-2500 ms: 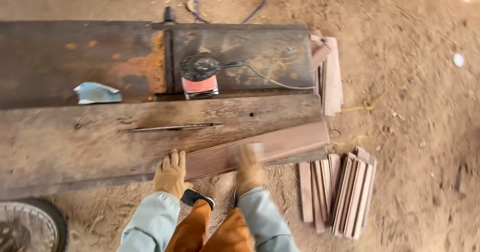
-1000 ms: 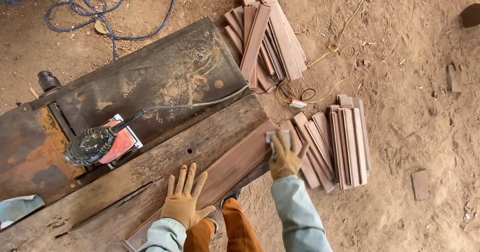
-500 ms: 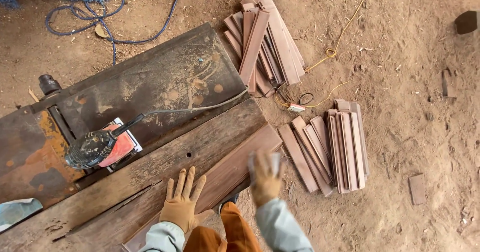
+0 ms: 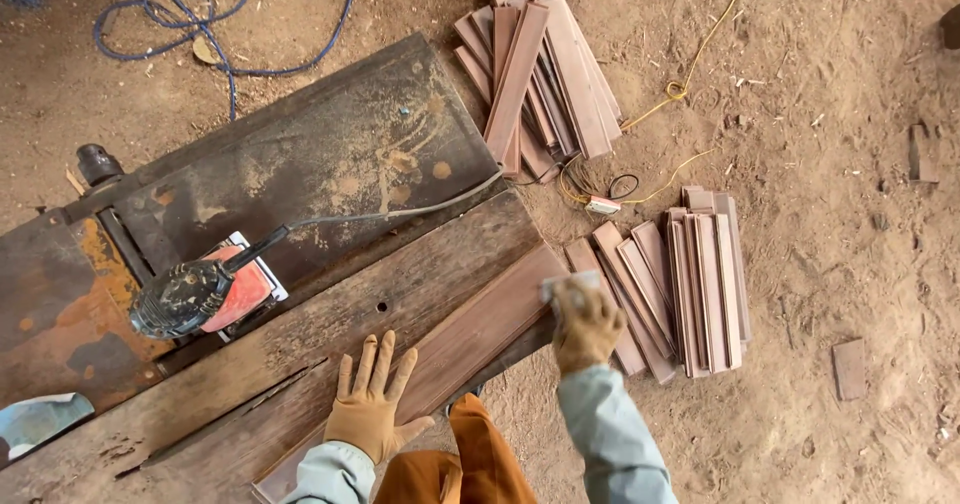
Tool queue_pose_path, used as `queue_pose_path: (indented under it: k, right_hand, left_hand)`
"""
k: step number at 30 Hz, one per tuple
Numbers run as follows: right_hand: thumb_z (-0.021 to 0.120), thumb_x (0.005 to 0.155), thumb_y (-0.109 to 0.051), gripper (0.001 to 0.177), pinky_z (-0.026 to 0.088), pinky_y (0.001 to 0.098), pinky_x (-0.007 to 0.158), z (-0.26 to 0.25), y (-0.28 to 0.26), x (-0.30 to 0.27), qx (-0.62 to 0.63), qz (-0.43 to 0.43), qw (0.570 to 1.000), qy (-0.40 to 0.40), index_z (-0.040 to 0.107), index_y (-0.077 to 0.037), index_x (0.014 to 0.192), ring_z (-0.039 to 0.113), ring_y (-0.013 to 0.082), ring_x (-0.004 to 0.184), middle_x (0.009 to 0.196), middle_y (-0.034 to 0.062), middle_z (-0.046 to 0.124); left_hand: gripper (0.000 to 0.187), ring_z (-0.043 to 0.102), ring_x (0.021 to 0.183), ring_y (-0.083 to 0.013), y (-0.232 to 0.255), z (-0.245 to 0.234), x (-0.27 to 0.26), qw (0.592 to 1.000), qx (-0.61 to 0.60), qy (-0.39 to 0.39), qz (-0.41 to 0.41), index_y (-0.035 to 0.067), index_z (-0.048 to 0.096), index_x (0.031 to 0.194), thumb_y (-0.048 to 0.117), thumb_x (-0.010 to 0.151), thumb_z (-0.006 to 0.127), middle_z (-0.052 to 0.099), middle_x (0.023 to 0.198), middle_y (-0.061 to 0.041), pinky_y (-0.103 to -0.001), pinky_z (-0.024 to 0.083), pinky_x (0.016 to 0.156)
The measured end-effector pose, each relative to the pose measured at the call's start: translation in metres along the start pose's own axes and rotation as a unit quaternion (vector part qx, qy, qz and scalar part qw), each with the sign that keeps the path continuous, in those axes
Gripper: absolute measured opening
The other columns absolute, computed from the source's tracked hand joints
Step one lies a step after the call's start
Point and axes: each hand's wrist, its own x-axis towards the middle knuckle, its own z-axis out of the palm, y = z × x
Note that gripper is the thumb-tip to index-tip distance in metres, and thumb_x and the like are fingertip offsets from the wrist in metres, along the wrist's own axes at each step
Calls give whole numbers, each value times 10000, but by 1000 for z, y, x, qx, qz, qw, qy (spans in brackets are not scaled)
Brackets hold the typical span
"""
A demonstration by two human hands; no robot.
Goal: Manually sanding a wooden board with a sanding block or sandpaper.
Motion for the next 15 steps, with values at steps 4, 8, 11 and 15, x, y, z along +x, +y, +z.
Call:
queue_pose_path:
  k: [4, 8, 11, 15]
  right_hand:
    - [539, 1184, -148, 152, 632, 309, 677, 20, -32, -26, 17, 186, 933, -307, 665, -218, 1137, 660, 165, 905, 1112, 60, 651]
    - [599, 1011, -197, 160, 497, 438, 870, -4, -24, -17, 64, -51, 984, -159, 673, -301, 1107, 596, 190, 1007, 1044, 5, 677]
    - [521, 1134, -239, 188, 497, 401, 718, 58, -15, -34, 141, 165, 928, -304, 635, -289, 994, 561, 196, 799, 916, 42, 625]
    - [495, 1103, -131, 219, 560, 384, 803, 21, -49, -77, 90, -224, 961, 132, 667, -263, 1138, 643, 138, 989, 1097, -43, 685]
  left_hand:
    - [1100, 45, 1535, -372, 1, 1, 1, 1000, 0, 16, 5, 223, 69, 1639, 845, 780, 364, 2, 1706, -134, -614, 63, 1177]
    - [1079, 51, 1534, -374, -1, 6, -2, 1000, 0, 8, 4, 211, 69, 1592, 846, 777, 383, 5, 1683, -136, -595, 58, 1162]
    - [1090, 57, 1538, -374, 0, 5, -4, 1000, 1, 0, 0, 215, 64, 1592, 852, 770, 389, 4, 1659, -133, -592, 58, 1166]
    - [1115, 54, 1532, -375, 0, 6, -2, 1000, -7, 16, 4, 227, 62, 1640, 845, 768, 380, 0, 1704, -138, -614, 52, 1182]
